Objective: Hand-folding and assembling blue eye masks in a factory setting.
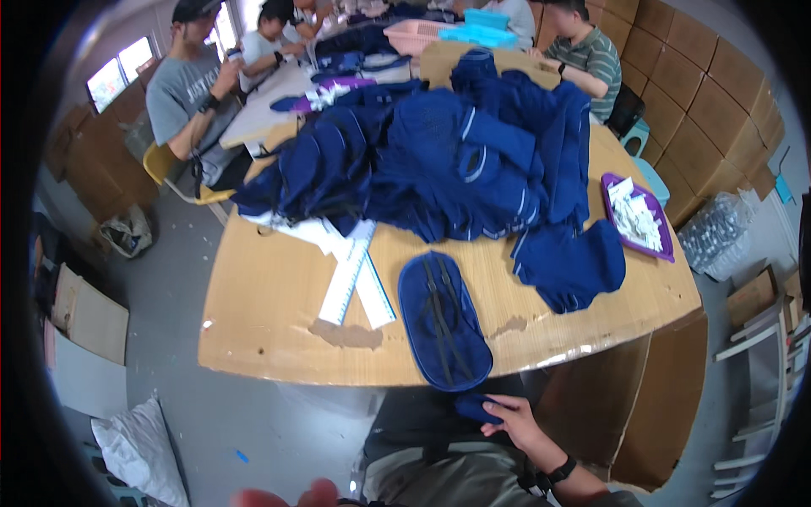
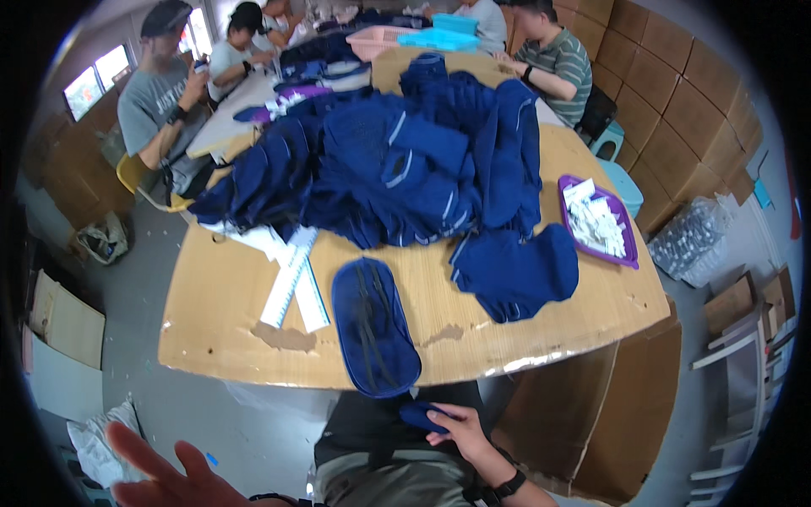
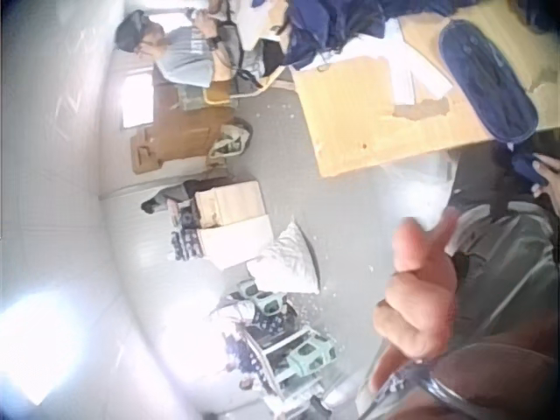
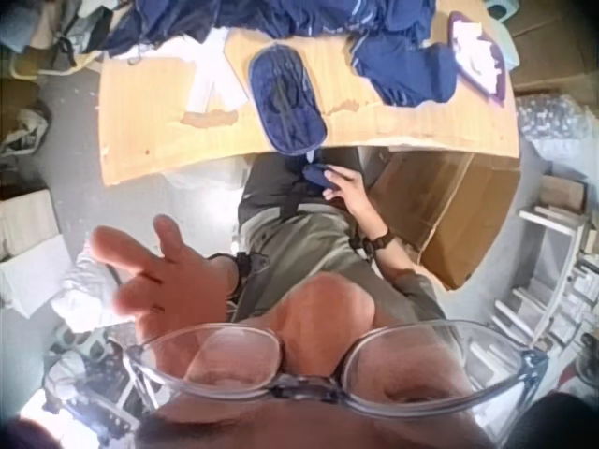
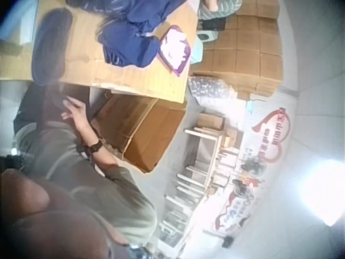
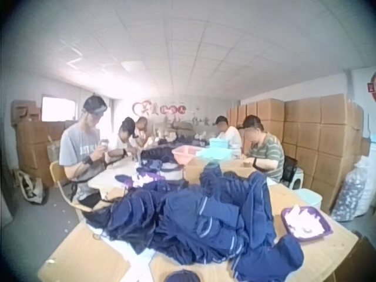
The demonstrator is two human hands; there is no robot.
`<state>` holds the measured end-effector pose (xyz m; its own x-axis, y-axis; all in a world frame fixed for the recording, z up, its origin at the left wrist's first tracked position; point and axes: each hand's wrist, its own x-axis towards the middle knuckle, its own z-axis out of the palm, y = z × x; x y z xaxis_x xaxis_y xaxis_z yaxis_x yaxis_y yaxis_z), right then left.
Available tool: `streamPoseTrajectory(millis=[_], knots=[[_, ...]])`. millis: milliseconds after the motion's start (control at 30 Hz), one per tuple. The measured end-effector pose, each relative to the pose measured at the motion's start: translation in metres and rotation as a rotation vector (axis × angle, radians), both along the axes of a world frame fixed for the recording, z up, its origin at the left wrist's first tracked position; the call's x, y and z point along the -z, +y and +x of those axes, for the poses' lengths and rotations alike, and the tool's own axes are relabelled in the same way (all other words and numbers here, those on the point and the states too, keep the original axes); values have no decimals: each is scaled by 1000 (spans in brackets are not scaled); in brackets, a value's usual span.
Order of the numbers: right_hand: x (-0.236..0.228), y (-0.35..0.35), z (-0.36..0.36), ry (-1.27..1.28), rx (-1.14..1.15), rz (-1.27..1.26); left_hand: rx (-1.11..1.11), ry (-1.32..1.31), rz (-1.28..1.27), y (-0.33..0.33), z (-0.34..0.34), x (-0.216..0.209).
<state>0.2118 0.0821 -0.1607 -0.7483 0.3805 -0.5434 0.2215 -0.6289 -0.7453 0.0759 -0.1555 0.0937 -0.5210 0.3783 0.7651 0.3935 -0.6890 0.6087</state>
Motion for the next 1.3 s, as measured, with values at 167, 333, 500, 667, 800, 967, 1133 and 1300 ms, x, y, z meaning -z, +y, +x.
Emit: streamPoseTrajectory(millis=[167, 333, 500, 667, 800, 967, 1133, 1300], knots=[[4, 6, 11, 16, 16, 40, -388, -98, 55, 40, -18, 13], [-38, -4, 16, -2, -156, 226, -33, -101, -412, 52, -45, 63], [-73, -7, 15, 91, -264, 388, -296, 110, -614, 81, -49, 111], [-78, -25, 20, 100, -356, 394, -394, 422, -716, 120, -38, 133], [-65, -48, 29, 158, -412, 386, -473, 563, -795, 119, -35, 140], [-81, -49, 40, 159, -341, 362, -422, 523, -747, 115, -34, 147], [-86, -49, 35, 139, -354, 322, -283, 418, -776, 115, -35, 141], [-43, -35, 21, 47, -457, 389, -304, 472, -708, 111, -42, 138]])
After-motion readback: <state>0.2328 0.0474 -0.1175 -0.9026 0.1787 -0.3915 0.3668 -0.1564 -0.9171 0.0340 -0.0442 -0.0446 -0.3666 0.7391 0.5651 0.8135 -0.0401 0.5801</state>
